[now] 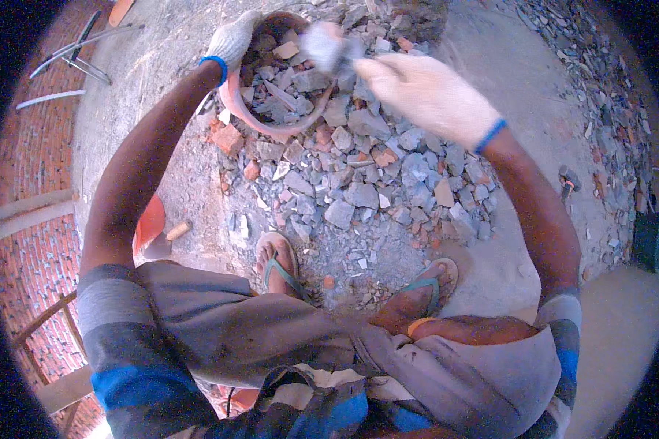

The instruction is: The person picks up broken tile and brick fragments from a pile on the floor and places them into a bucket. The person uses both hands to gather the pieces and occasionally uses a hammer to break larger fragments before collecting them.

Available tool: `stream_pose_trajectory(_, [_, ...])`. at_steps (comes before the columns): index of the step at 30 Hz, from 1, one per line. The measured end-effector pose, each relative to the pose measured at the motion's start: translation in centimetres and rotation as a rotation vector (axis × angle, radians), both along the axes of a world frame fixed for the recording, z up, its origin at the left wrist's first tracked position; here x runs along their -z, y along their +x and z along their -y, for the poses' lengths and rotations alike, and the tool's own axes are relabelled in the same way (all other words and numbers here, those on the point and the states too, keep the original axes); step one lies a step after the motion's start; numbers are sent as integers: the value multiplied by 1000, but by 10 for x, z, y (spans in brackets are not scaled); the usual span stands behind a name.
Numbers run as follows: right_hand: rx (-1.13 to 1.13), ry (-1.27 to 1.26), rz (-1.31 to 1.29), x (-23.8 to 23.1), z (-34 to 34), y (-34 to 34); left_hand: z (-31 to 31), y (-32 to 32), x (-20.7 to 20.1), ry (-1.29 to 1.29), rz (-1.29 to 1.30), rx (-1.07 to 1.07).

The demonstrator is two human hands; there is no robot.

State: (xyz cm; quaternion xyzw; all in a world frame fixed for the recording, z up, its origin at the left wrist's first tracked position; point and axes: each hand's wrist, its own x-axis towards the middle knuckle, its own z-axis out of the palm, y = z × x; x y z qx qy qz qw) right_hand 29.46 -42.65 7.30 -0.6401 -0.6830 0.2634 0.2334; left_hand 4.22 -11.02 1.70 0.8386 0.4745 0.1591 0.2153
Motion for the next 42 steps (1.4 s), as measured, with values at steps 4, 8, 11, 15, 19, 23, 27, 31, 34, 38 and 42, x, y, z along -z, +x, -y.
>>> stream_pose_trajectory(4, [49,310,216,0,-17,-26,-2,-5,-4,-14,4,13])
stream_pose_trajectory(8, [202,222,154,17,18,6,-27,-24,5,354,-616,298])
stream_pose_trajectory(11, [390,13,140,57,79,55,-33,-25,23,214,-185,337])
stream_pose_trajectory(15, [551,-174,267,105,203,127,-25,-18,14,233,-190,841])
stream_pose_trajectory(19, [914,-384,295,131,326,142,-7,-3,-6,-334,8,171])
stream_pose_trajectory(23, [1014,-563,181,142,389,113,6,9,-10,-451,109,189])
stream_pose_trajectory(27, [807,-419,91,155,362,89,-9,4,-3,-665,259,221])
stream_pose_trajectory(31, [730,-338,-28,171,295,63,-54,-15,14,-250,109,158])
stream_pose_trajectory(34, [634,-314,-110,168,262,62,-86,-36,39,-95,53,149])
stream_pose_trajectory(38, [689,-308,-202,152,243,59,-107,-47,77,90,-40,204])
stream_pose_trajectory(42, [756,-359,-181,118,238,63,-89,-40,73,-32,83,153])
